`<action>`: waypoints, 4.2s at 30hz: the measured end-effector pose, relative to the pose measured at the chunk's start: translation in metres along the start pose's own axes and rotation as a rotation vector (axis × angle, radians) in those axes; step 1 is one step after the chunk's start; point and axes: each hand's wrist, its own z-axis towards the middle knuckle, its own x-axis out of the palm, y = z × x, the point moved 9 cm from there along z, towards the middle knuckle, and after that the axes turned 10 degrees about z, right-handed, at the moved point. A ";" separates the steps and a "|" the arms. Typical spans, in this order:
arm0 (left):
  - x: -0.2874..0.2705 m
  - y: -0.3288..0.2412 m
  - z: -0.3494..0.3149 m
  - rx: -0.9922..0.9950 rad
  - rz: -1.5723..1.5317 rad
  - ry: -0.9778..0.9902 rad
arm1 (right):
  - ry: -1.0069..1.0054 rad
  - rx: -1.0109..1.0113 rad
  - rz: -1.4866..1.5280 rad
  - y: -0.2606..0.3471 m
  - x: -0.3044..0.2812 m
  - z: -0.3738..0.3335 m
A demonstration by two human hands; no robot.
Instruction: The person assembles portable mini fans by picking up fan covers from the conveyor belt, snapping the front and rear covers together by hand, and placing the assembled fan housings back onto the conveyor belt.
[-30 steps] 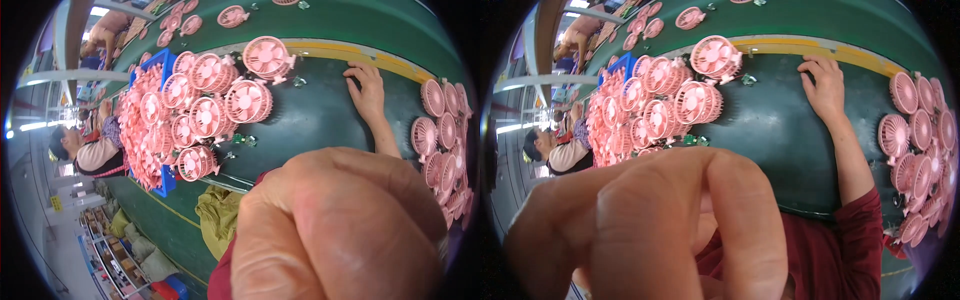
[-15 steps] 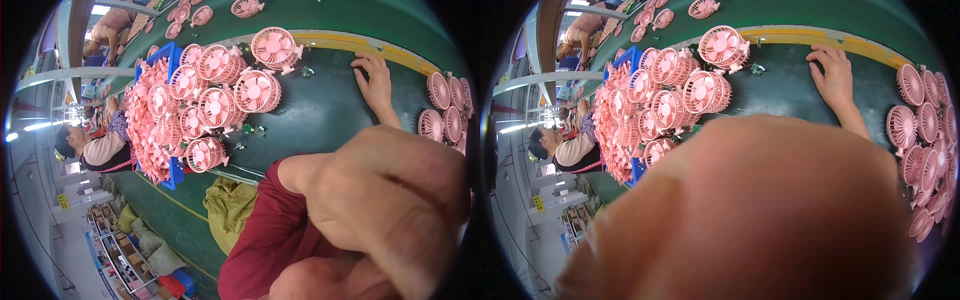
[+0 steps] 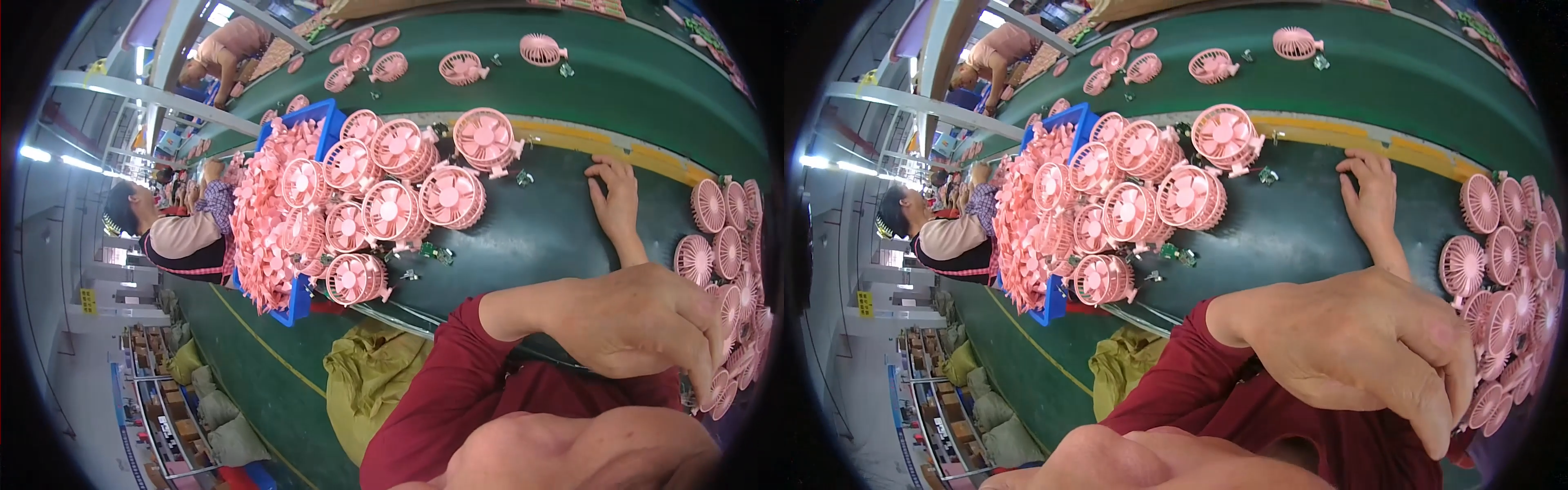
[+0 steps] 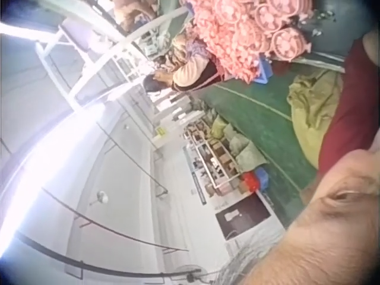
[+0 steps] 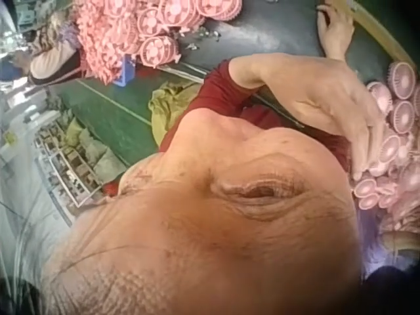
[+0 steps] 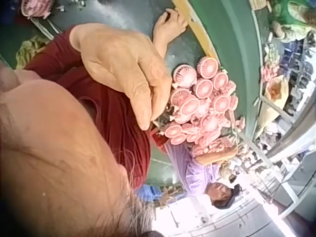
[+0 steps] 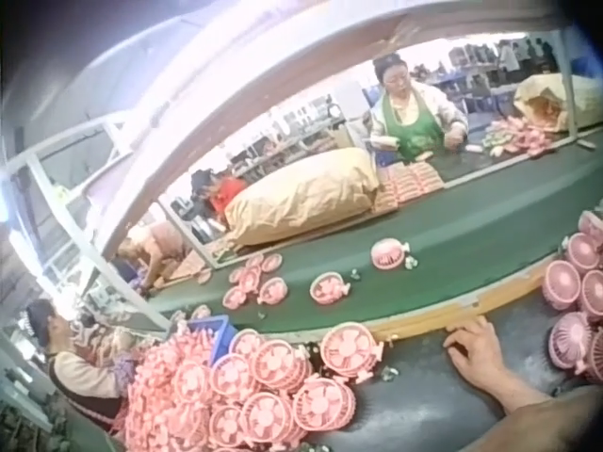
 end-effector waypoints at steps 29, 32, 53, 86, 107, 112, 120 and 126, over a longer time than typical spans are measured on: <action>-0.136 0.179 -0.128 -0.561 0.403 -0.815 | -0.144 0.006 0.171 -0.013 -0.019 0.003; -0.168 0.191 -0.167 -0.521 0.461 -0.902 | -0.130 0.029 0.309 -0.014 -0.024 0.008; -0.152 0.201 -0.155 -0.680 0.605 -0.784 | 0.076 0.198 -0.450 -0.148 0.042 0.225; -0.158 0.184 -0.146 -0.589 0.825 -0.781 | 0.410 0.050 -0.074 -0.120 0.105 0.276; -0.159 0.185 -0.152 -0.646 0.893 -0.743 | 0.621 0.086 0.296 0.001 0.159 0.293; -0.161 0.181 -0.152 -0.659 0.970 -0.757 | 0.753 0.028 0.452 0.140 0.221 0.287; -0.143 0.295 -0.197 -0.801 1.107 -0.564 | 0.948 -0.030 0.394 0.250 0.316 0.239; -0.135 0.303 -0.206 -0.773 0.842 -0.617 | 0.989 0.142 0.376 0.192 0.317 0.230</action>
